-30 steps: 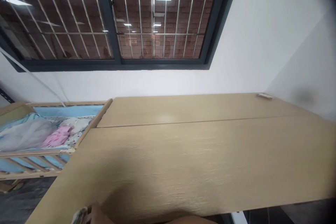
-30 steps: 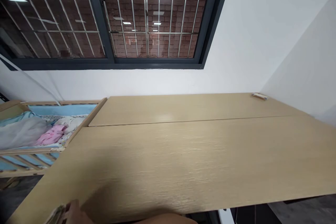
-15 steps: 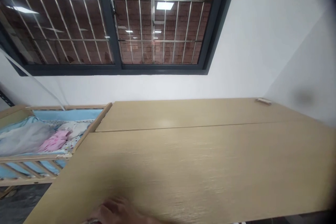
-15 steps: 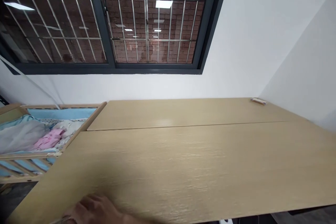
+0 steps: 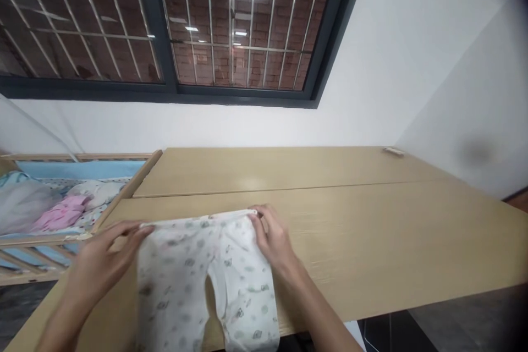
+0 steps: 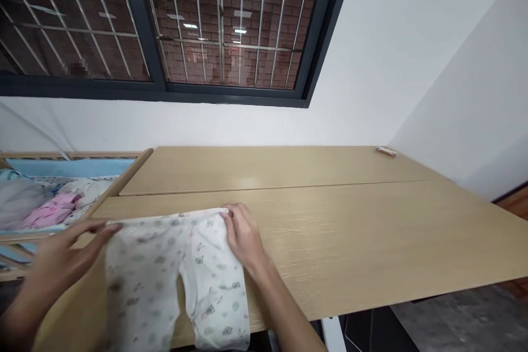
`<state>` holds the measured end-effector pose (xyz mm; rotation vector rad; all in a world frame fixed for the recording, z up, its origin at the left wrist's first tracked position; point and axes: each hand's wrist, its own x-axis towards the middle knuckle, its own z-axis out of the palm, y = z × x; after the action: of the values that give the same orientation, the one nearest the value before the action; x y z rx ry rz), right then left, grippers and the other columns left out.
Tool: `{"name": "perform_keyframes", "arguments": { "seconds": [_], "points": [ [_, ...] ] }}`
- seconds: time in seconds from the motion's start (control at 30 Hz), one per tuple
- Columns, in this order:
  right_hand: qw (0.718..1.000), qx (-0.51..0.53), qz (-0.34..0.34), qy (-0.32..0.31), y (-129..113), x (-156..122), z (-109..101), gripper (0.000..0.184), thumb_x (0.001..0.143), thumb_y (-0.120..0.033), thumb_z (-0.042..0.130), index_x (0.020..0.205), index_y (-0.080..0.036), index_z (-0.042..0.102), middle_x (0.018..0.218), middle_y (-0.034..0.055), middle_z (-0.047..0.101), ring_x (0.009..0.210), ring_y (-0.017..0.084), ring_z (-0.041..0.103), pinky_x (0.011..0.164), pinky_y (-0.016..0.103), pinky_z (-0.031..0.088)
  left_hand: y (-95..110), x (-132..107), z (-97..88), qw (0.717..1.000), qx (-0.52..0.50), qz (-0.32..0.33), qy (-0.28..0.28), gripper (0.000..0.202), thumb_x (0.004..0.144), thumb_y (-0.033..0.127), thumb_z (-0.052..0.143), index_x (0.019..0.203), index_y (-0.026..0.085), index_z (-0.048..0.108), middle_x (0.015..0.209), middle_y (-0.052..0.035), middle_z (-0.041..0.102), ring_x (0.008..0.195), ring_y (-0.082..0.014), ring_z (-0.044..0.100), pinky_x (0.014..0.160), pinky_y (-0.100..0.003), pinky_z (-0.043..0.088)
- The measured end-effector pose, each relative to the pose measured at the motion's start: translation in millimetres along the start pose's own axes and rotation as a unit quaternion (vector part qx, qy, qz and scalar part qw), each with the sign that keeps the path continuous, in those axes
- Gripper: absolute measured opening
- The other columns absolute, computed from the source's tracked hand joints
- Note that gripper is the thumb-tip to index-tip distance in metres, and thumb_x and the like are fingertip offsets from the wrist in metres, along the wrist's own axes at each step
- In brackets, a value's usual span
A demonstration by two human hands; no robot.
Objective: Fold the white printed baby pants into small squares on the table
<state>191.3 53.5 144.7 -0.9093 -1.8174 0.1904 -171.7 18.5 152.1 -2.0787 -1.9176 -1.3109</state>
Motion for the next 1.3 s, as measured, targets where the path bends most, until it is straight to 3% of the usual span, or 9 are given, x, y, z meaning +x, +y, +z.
{"name": "perform_keyframes", "arguments": {
  "seconds": [0.17,0.3,0.47,0.63,0.83,0.97,1.07,1.2,1.3],
  "points": [
    [0.984,-0.117,0.108,-0.075,69.3,11.2,10.2,0.019,0.104,-0.024,0.044,0.104,-0.018,0.061,0.104,0.0106,0.064,0.099,0.024,0.060,0.088,0.036,0.047,9.3,37.9,100.7,0.986,-0.059,-0.050,-0.150,0.043,0.095,0.060,0.046,0.095,0.021,0.064,0.089,-0.0029,0.070,0.077,-0.0200,0.064,0.068,-0.029,0.049],
    [0.938,-0.242,0.163,-0.185,119.2,12.4,37.7,0.024,0.103,-0.019,0.039,0.104,-0.016,0.063,0.109,0.0123,0.063,0.100,0.024,0.057,0.089,0.036,0.042,-8.9,43.0,166.7,0.982,-0.017,-0.075,-0.172,0.035,0.099,0.048,0.039,0.089,0.021,0.058,0.090,-0.0050,0.067,0.083,-0.0223,0.063,0.073,-0.032,0.049],
    [0.911,-0.290,0.177,-0.233,160.4,10.9,62.4,0.023,0.103,-0.017,0.040,0.111,-0.015,0.061,0.115,0.0132,0.061,0.107,0.025,0.053,0.093,0.037,0.036,-24.7,51.5,219.4,0.983,0.045,-0.082,-0.156,0.030,0.101,0.038,0.034,0.097,0.020,0.058,0.102,-0.0113,0.067,0.100,-0.0283,0.062,0.086,-0.039,0.048],
    [0.900,-0.309,0.195,-0.236,187.2,18.1,73.4,0.023,0.103,-0.019,0.039,0.115,-0.015,0.059,0.120,0.0155,0.058,0.113,0.027,0.049,0.096,0.039,0.032,-25.5,69.0,252.2,0.980,0.089,-0.071,-0.161,0.032,0.102,0.031,0.033,0.110,0.014,0.059,0.115,-0.0182,0.064,0.115,-0.0318,0.057,0.098,-0.042,0.043],
    [0.902,-0.304,0.200,-0.234,206.5,32.9,81.7,0.024,0.104,-0.021,0.039,0.117,-0.015,0.059,0.123,0.0156,0.057,0.117,0.027,0.048,0.099,0.040,0.029,-21.1,80.7,262.0,0.976,0.107,-0.087,-0.169,0.033,0.101,0.033,0.036,0.110,0.012,0.060,0.115,-0.0203,0.064,0.115,-0.0329,0.056,0.098,-0.042,0.041],
    [0.911,-0.282,0.201,-0.224,212.5,34.8,81.9,0.025,0.104,-0.025,0.041,0.121,-0.017,0.058,0.124,0.0142,0.059,0.117,0.026,0.049,0.101,0.040,0.028,-15.2,84.5,250.2,0.975,0.086,-0.096,-0.179,0.029,0.100,0.036,0.041,0.105,0.014,0.061,0.104,-0.0152,0.067,0.104,-0.0294,0.060,0.092,-0.039,0.044],
    [0.915,-0.271,0.217,-0.206,214.7,32.4,80.4,0.027,0.104,-0.029,0.042,0.123,-0.015,0.057,0.126,0.0158,0.059,0.118,0.027,0.049,0.101,0.041,0.028,-1.7,85.5,234.0,0.979,0.066,-0.101,-0.163,0.031,0.099,0.037,0.044,0.115,0.014,0.057,0.110,-0.0150,0.064,0.111,-0.0295,0.058,0.096,-0.039,0.042],
    [0.921,-0.248,0.231,-0.190,217.5,30.5,79.8,0.031,0.104,-0.031,0.040,0.124,-0.015,0.058,0.128,0.0161,0.059,0.121,0.027,0.049,0.104,0.041,0.027,46.2,60.2,209.2,0.985,0.034,-0.079,-0.152,0.035,0.100,0.041,0.042,0.121,0.015,0.053,0.122,-0.0166,0.059,0.120,-0.0301,0.052,0.102,-0.042,0.039],
    [0.926,-0.225,0.238,-0.185,219.7,30.9,79.4,0.031,0.104,-0.033,0.042,0.122,-0.017,0.061,0.126,0.0144,0.060,0.121,0.026,0.050,0.105,0.041,0.027,103.8,7.3,195.4,0.969,-0.022,-0.018,-0.245,0.029,0.098,0.046,0.046,0.092,0.022,0.061,0.088,-0.0040,0.066,0.084,-0.0207,0.062,0.080,-0.032,0.047]
  ]
}}
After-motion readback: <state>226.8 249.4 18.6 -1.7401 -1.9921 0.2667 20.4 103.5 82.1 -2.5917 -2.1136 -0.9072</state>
